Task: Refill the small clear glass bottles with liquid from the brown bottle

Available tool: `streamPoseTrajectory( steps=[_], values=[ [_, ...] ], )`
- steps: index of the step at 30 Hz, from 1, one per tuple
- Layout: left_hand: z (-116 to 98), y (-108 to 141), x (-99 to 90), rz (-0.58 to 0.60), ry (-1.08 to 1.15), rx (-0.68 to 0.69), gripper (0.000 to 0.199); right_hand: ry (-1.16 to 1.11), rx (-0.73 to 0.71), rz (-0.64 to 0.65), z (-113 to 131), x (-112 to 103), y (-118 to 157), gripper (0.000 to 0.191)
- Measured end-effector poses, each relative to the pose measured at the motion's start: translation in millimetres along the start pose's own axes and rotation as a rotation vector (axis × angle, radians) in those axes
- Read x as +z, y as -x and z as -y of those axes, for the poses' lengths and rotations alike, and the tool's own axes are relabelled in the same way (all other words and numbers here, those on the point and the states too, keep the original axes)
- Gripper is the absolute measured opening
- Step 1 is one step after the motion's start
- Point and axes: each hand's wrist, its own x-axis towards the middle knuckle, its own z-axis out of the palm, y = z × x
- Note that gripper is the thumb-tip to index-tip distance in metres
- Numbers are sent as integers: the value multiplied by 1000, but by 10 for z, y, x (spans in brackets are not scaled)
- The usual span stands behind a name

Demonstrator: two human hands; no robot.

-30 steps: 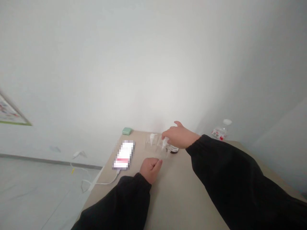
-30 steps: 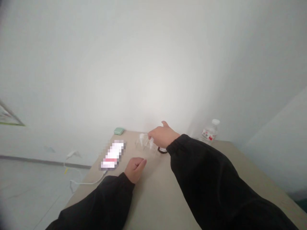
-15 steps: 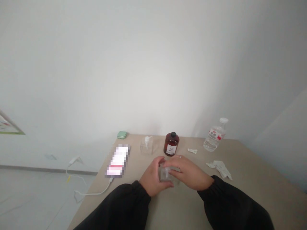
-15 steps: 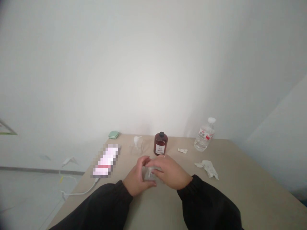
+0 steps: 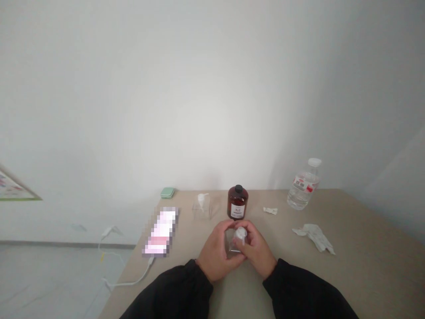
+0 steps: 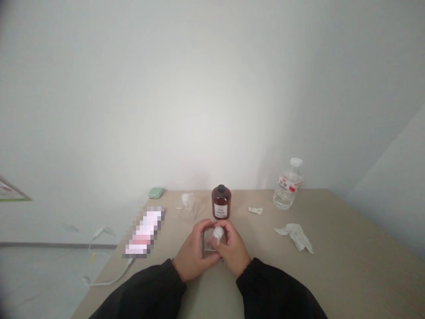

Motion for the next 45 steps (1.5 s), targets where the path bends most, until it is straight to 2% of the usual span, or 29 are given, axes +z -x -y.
streamPoseTrajectory(
  steps=[7,9,17,27,35,45],
  values=[
    [111,17,-174,187,13,17,80,236,-150,-1,76,13,97,16],
    [149,27,-196,205,6,47,80,301,-198,12,115,9,113,13],
    [116,14,-204,272,-13,154,73,322,-214,33,104,25,105,20],
    [119,16,-198,260,45,144,73,270,-140,44,121,24,90,18],
    [73,33,-201,221,122,70,64,303,-128,12,126,9,60,27],
    [112,48,-173,188,172,66,63,348,-142,18,213,38,59,22]
  ],
)
